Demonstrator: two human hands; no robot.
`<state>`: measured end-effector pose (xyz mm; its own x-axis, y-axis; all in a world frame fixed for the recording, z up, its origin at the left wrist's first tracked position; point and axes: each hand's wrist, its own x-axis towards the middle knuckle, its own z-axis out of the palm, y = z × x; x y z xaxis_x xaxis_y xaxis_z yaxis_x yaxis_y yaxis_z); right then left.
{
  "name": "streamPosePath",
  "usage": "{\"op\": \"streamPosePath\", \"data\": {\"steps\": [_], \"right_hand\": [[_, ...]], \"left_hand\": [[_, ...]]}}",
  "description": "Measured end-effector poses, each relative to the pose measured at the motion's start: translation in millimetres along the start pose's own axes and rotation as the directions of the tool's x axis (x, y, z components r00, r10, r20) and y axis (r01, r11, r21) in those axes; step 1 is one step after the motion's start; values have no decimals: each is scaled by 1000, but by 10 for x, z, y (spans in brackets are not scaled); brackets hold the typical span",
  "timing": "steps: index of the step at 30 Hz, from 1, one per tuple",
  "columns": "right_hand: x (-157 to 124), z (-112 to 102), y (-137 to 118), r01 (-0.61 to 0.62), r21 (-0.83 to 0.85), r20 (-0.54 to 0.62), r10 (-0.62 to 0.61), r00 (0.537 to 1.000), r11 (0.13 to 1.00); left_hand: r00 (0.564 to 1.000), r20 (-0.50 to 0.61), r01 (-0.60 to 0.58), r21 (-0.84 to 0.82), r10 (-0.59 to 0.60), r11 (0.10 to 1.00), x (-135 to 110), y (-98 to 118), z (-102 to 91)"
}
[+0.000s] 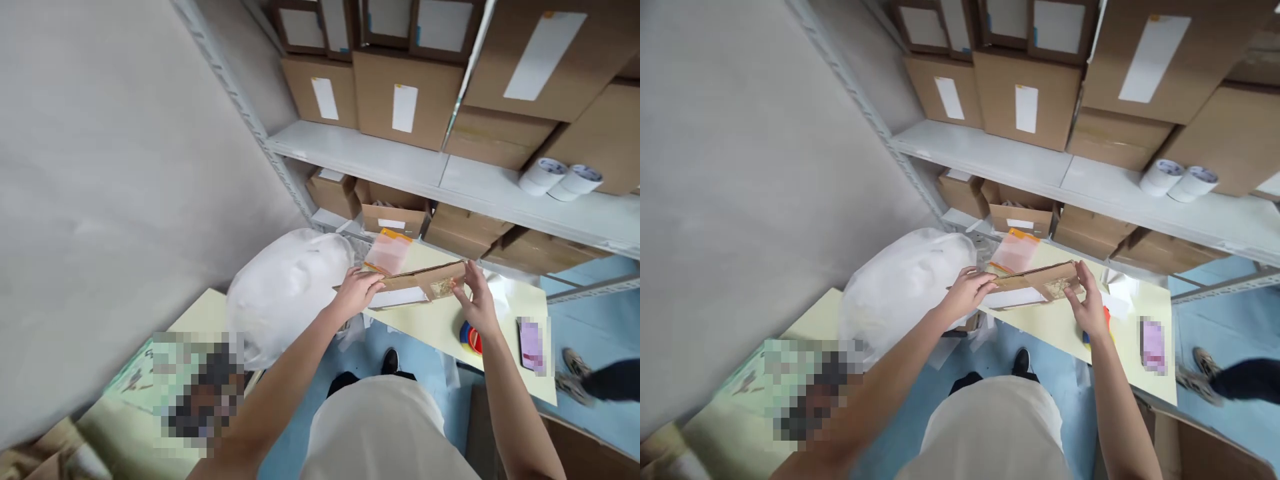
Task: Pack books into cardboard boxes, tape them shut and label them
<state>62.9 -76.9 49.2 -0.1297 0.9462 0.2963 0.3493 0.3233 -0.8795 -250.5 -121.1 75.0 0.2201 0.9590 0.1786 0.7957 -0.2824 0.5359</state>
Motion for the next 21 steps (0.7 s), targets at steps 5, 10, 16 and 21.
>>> {"op": "streamPosePath", "data": {"steps": [5, 10, 16, 21], "right_hand": [[-108, -22, 310, -158, 154, -148, 181, 972, 975], [-256, 67, 511, -256, 209, -255, 306, 917, 944], [-427, 98, 713, -354, 290, -257, 429, 866, 889], [-480, 115, 776, -402, 281, -255, 471, 844, 872]], "left_hand": [[991, 80, -109, 53, 104, 993, 467, 26, 263], [989, 73, -134, 34, 131, 990, 653, -27, 443], [966, -202, 138, -123, -161, 983, 711, -483, 499], [853, 92, 484, -506, -514, 714, 885, -965, 730]]}}
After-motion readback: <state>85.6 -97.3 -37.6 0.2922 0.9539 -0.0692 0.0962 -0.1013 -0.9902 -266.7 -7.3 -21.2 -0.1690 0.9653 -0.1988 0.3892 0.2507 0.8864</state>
